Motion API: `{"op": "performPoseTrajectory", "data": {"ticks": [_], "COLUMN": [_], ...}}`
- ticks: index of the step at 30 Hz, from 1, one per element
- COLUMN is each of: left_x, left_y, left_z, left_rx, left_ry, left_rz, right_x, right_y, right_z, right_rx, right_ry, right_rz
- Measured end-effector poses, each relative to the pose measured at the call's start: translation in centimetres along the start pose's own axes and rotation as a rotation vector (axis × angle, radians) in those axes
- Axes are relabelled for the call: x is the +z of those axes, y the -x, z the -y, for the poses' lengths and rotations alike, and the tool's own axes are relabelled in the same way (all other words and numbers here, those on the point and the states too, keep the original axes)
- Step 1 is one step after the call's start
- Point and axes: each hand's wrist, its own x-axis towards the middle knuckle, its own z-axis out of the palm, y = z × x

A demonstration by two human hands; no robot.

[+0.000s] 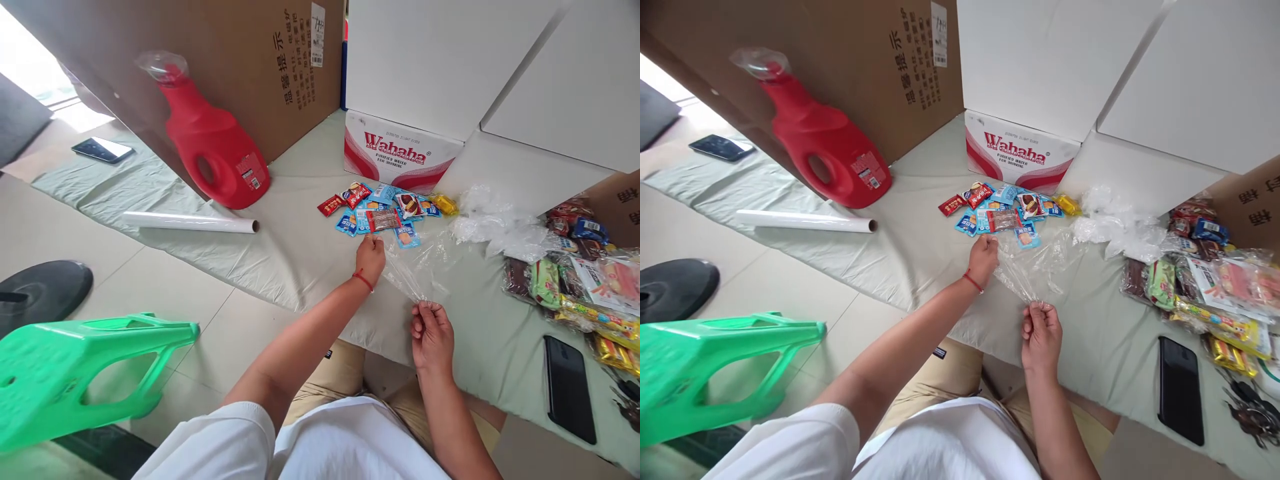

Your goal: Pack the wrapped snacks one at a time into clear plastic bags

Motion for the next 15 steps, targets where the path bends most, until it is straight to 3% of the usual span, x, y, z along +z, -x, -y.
{"op": "performPoseTrajectory", "data": {"ticks": [8,12,13,15], "left_x": [-1.8,-3.8,-4.3,-5.3], "left_y": [-0.1,0.5,0.8,1.3], "left_z": [2.2,2.5,2.4,2.2], "left_rx": [-0.004,0.018,0.030,0.053], "left_ry": [0.003,-0.028,-0.050,-0.098], "left_rz": [0.005,0.006,0.008,0.013], "right_x": [0.3,-0.4,-1.0,-2.6], "right_y": [2.5,4.4,4.5,3.9], "right_z": [-1.2,-2.1,-2.0,-1.3], "right_rx": [-0.019,0.060,0.027,-0.135], "right_ry": [0.103,0.332,0.409,0.570], "right_rz": [0.038,0.207,0.212,0.088]}}
